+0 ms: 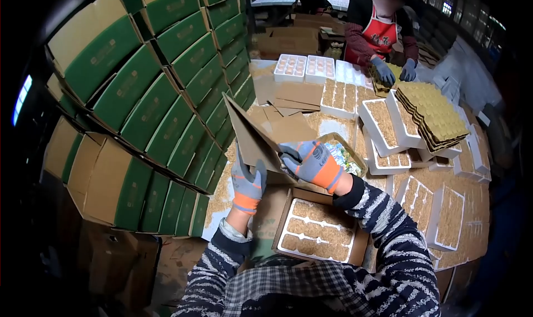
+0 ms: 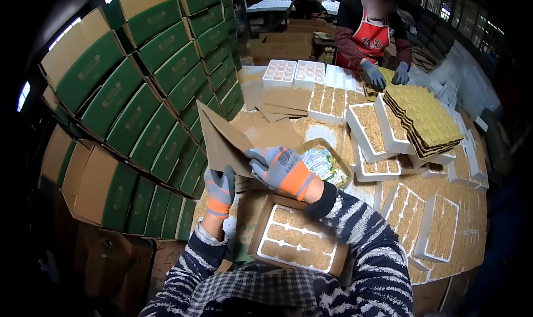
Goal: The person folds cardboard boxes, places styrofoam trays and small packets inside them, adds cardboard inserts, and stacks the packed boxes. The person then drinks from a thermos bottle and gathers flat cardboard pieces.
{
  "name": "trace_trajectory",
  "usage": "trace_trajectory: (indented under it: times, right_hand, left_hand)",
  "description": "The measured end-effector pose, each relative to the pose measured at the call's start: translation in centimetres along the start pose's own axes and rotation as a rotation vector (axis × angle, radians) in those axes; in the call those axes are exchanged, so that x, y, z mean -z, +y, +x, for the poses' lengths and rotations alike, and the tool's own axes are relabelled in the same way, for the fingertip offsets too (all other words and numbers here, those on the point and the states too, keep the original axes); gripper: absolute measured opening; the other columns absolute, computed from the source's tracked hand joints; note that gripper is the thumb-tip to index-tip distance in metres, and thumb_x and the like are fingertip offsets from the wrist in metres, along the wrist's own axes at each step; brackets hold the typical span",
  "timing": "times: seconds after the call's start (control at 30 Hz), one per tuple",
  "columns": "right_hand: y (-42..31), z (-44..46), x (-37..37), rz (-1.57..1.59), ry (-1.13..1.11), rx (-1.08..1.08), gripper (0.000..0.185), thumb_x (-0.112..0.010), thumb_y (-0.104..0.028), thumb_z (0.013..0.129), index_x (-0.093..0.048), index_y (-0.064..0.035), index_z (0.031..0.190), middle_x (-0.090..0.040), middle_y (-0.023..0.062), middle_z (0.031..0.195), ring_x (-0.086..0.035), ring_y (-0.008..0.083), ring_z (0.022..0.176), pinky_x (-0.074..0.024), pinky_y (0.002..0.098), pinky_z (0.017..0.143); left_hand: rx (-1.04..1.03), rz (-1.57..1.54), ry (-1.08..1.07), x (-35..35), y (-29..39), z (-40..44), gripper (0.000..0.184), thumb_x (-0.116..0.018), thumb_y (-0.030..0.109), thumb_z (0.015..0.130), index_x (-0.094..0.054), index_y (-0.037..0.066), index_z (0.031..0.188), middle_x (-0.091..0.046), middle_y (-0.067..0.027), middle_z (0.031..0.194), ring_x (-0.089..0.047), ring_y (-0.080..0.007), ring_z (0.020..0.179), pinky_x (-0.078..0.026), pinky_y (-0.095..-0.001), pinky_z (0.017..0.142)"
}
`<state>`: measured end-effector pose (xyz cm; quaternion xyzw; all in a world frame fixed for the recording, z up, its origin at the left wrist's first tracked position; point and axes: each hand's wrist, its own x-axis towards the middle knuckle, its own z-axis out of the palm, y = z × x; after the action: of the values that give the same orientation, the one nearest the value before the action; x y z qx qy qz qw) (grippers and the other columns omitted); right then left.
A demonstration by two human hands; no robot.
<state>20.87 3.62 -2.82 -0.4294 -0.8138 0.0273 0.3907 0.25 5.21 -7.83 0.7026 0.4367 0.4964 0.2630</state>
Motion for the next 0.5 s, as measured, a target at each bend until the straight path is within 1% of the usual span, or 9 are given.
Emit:
trace_trajectory:
  times: [0.03,0.1,0.13,0.2,0.23,0.33,0.4,0.47,0.5]
  right_hand:
    - [0.9,0.3,0.5,0.032,0.026,-0.136,0.023,-0.062,-0.025,0.085,-0.07,-0.0086,0.098,-0.067,0.0162,0.079,-0.065,0.0352,0.073,-0.0512,0.0398,0.065]
    - [4.9,0.5,1.1,0.063,0.159,-0.312,0.021,-0.062,-0.022,0.086,-0.071,-0.0078,0.098,-0.068,0.016,0.08,-0.065,0.032,0.07,-0.0512,0.0375,0.064]
    - [7.7,0.4,1.5,0.062,0.265,-0.351,0.02,-0.062,-0.02,0.086,-0.071,-0.0066,0.098,-0.069,0.0148,0.08,-0.066,0.0288,0.067,-0.0512,0.0356,0.063]
    - [11.0,-0.1,4.1,0.517,0.259,-0.696,0.02,-0.062,-0.017,0.088,-0.07,-0.002,0.099,-0.071,0.0101,0.08,-0.065,0.0205,0.064,-0.0504,0.0315,0.059]
    - [12.9,-1.3,3.4,0.616,0.312,-0.577,0.02,-0.062,-0.016,0.089,-0.07,-0.0007,0.098,-0.071,0.0083,0.08,-0.064,0.0174,0.063,-0.0492,0.0298,0.057]
    - [17.0,-4.0,2.0,0.41,0.241,-0.243,0.02,-0.061,-0.016,0.091,-0.069,-0.0011,0.102,-0.068,0.0034,0.077,-0.061,0.0116,0.061,-0.0469,0.0253,0.052]
    - [16.0,-3.9,2.4,0.597,0.081,-0.508,0.02,-0.06,-0.016,0.092,-0.068,-0.0027,0.105,-0.064,0.0,0.073,-0.057,0.0076,0.056,-0.0418,0.0226,0.046]
    - [15.0,-3.3,2.3,0.867,0.049,-0.828,0.019,-0.059,-0.016,0.094,-0.066,-0.0045,0.107,-0.061,-0.0027,0.07,-0.052,0.0044,0.051,-0.0361,0.0207,0.04]
    - [12.9,-2.7,2.9,0.975,0.108,-0.895,0.018,-0.057,-0.016,0.095,-0.066,-0.005,0.107,-0.061,-0.0022,0.07,-0.052,0.0043,0.051,-0.0358,0.0209,0.039]
  left_hand:
    - [0.034,0.08,0.013,1.3,-0.8,-0.1,0.047,-0.056,0.014,0.089,-0.046,-0.007,0.129,-0.06,-0.0253,0.112,-0.06,-0.0383,0.096,-0.048,-0.0405,0.085]
    - [0.055,0.271,0.21,3.8,-3.2,0.3,0.017,-0.051,0.009,0.089,-0.053,-0.003,0.101,-0.055,-0.0189,0.086,-0.054,-0.0371,0.078,-0.041,-0.0432,0.068]
    - [0.079,0.362,0.307,5.1,-4.5,0.4,0.011,-0.049,0.007,0.089,-0.057,0.0,0.087,-0.052,-0.0157,0.074,-0.051,-0.0364,0.068,-0.038,-0.0445,0.059]
    - [-0.269,0.577,0.33,7.5,-5.2,0.5,0.009,-0.052,0.008,0.087,-0.055,0.0,0.087,-0.055,-0.017,0.083,-0.055,-0.0343,0.075,-0.042,-0.0431,0.063]
    - [-0.267,0.58,0.319,7.7,-4.3,0.3,0.009,-0.052,0.008,0.087,-0.055,0.0,0.087,-0.055,-0.017,0.083,-0.055,-0.0343,0.075,-0.042,-0.0431,0.063]
    - [-0.262,0.323,0.198,8.0,-2.6,-0.3,0.006,-0.054,0.007,0.085,-0.054,0.0,0.084,-0.057,-0.0179,0.083,-0.057,-0.0333,0.075,-0.045,-0.04,0.065]
    - [-0.331,0.443,0.196,8.5,-3.1,-0.5,0.005,-0.054,0.005,0.084,-0.055,0.0,0.086,-0.059,-0.0178,0.086,-0.059,-0.033,0.077,-0.047,-0.0377,0.069]
    - [-0.321,0.439,0.2,8.3,-3.7,-0.5,0.003,-0.054,0.002,0.083,-0.053,0.0,0.085,-0.059,-0.0178,0.086,-0.058,-0.0338,0.077,-0.046,-0.0382,0.069]
    - [-0.268,0.457,0.168,8.5,-4.5,-0.5,0.005,-0.054,0.005,0.085,-0.055,0.0,0.087,-0.061,-0.0158,0.088,-0.06,-0.0313,0.08,-0.047,-0.0378,0.071]
